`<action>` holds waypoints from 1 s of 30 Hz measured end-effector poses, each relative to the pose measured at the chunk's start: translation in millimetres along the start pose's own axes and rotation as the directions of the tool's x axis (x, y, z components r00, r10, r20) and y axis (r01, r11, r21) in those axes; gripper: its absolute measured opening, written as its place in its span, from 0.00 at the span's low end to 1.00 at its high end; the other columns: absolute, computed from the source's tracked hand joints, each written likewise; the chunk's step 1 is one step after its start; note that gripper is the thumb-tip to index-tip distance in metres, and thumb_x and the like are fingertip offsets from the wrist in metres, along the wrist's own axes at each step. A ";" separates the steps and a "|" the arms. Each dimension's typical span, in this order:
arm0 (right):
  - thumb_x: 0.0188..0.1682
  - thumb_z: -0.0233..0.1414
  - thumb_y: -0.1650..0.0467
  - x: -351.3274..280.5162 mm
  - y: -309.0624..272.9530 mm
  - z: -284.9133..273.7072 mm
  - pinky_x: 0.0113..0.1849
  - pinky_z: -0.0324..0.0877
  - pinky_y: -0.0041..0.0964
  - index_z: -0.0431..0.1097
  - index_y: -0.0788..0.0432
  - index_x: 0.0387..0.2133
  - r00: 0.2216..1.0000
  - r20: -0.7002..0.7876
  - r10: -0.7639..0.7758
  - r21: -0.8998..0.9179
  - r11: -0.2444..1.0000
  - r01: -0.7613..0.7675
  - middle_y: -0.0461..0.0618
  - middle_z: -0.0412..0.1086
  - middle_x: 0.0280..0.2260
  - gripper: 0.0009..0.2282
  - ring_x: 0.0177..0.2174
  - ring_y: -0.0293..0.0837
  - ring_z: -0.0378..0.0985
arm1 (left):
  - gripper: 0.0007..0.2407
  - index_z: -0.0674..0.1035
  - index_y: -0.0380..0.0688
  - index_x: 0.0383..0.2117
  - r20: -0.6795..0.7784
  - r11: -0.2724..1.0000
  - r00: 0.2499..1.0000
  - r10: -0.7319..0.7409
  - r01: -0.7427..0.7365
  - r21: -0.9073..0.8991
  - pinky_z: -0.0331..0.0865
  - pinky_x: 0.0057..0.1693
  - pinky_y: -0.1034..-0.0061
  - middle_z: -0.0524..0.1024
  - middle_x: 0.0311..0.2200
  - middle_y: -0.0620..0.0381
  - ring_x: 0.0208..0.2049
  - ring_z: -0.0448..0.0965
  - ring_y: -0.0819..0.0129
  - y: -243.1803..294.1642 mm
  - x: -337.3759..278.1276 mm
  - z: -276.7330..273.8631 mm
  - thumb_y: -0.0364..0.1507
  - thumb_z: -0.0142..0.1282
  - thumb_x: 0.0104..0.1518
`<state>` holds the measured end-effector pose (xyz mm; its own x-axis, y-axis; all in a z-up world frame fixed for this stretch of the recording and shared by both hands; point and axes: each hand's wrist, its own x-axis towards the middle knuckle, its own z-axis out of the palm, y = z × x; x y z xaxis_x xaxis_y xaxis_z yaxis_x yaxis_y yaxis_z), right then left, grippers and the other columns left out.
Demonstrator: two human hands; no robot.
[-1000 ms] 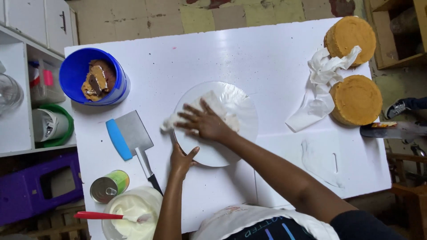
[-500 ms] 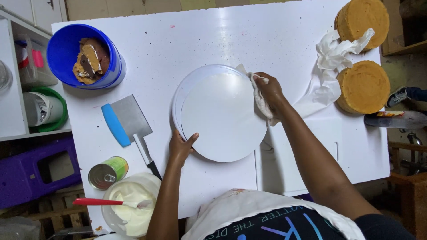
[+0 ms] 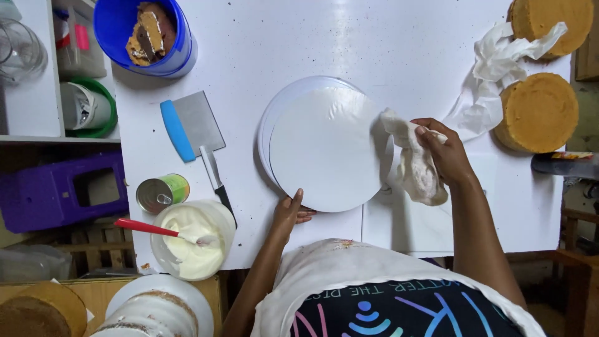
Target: Rinsing a cloth and dicing pineapple slices on a cutting board for cake preparation.
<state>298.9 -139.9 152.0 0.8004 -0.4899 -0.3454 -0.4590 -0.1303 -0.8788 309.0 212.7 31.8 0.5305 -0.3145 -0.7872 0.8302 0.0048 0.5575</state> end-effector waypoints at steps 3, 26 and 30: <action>0.60 0.51 0.65 8.1 31.1 -7.4 0.53 0.65 0.45 0.74 0.54 0.43 0.992 -0.082 -0.091 0.002 0.996 0.091 0.51 0.73 0.40 0.07 0.44 0.44 0.71 | 0.34 0.56 0.34 0.67 -0.012 0.990 0.997 0.081 -0.079 0.114 0.78 0.53 0.52 0.64 0.59 0.28 0.52 0.77 0.38 13.7 3.4 -13.1 0.45 0.58 0.63; 0.53 0.52 0.56 69.3 -19.9 171.5 0.64 0.47 0.62 0.56 0.42 0.66 0.932 0.339 -0.130 -0.345 0.905 0.251 0.57 0.50 0.68 0.27 0.65 0.70 0.44 | 0.44 0.41 0.39 0.69 -0.133 0.868 0.978 0.158 -0.073 0.491 0.84 0.42 0.57 0.48 0.66 0.19 0.50 0.75 0.26 83.4 25.7 -7.4 0.43 0.64 0.57; 0.58 0.48 0.70 93.2 -38.3 145.7 0.55 0.55 0.82 0.71 0.52 0.56 0.899 0.069 -0.433 -0.501 0.764 0.407 0.59 0.46 0.67 0.14 0.63 0.76 0.45 | 0.34 0.56 0.45 0.57 -0.204 0.873 0.969 0.138 -0.022 0.488 0.84 0.31 0.66 0.62 0.63 0.53 0.53 0.75 0.57 89.6 22.9 0.0 0.42 0.64 0.50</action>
